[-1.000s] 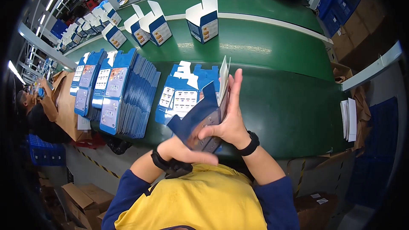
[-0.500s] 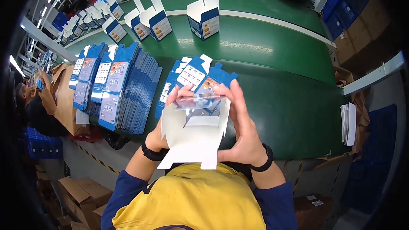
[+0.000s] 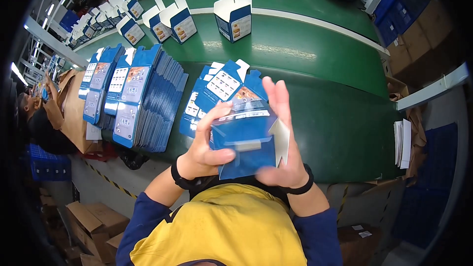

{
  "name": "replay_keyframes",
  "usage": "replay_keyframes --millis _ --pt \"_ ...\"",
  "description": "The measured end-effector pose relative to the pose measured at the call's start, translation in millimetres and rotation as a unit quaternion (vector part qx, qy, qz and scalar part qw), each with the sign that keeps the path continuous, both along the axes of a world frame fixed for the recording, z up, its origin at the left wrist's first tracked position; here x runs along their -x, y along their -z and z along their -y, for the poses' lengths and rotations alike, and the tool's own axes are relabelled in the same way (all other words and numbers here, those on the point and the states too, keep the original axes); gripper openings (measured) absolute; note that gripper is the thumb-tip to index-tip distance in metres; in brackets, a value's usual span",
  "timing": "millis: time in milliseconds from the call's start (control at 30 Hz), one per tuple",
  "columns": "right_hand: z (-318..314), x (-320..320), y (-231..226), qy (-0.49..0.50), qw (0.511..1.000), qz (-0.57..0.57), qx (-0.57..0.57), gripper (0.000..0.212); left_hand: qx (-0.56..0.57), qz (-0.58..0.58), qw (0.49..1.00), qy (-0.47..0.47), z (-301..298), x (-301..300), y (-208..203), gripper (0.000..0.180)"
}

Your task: The person picks up stacks of flat boxes and places them on a conveyor belt, then moves a red stool aside. They then pick up the flat boxes one at a time, fold them into shape, and place the assembled boxes back onto the belt.

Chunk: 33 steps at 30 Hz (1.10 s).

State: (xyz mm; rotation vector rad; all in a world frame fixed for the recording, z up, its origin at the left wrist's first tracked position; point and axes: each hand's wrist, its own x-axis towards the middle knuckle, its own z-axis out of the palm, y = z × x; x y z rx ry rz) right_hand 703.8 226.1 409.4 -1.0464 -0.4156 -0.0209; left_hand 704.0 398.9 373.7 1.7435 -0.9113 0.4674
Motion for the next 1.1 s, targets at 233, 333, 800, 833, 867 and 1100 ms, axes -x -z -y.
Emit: replay_keyframes --millis 233,333,800,833,867,1100 --pt "12 -11 21 -0.016 0.976 0.16 0.149 0.07 -0.085 0.049 0.995 -0.018 -11 -6 -8 0.039" --pt "14 -9 27 0.088 0.933 0.23 0.262 0.058 -0.07 0.031 0.997 -0.011 -10 -7 -16 0.048" --pt "14 -18 1 0.089 0.885 0.245 0.385 0.048 -0.057 0.02 0.998 0.037 -14 -9 -25 0.081" --pt "14 -18 1 0.079 0.884 0.242 0.393 0.05 -0.057 0.02 0.997 0.036 -14 -8 -27 0.081" --pt "14 -19 0 0.08 0.884 0.242 0.392 0.05 -0.057 0.012 0.998 0.032 -14 -8 -29 0.08" --pt "1 -3 7 0.039 0.993 0.023 0.105 0.056 -0.062 0.067 0.994 -0.055 9 -7 -12 0.088"
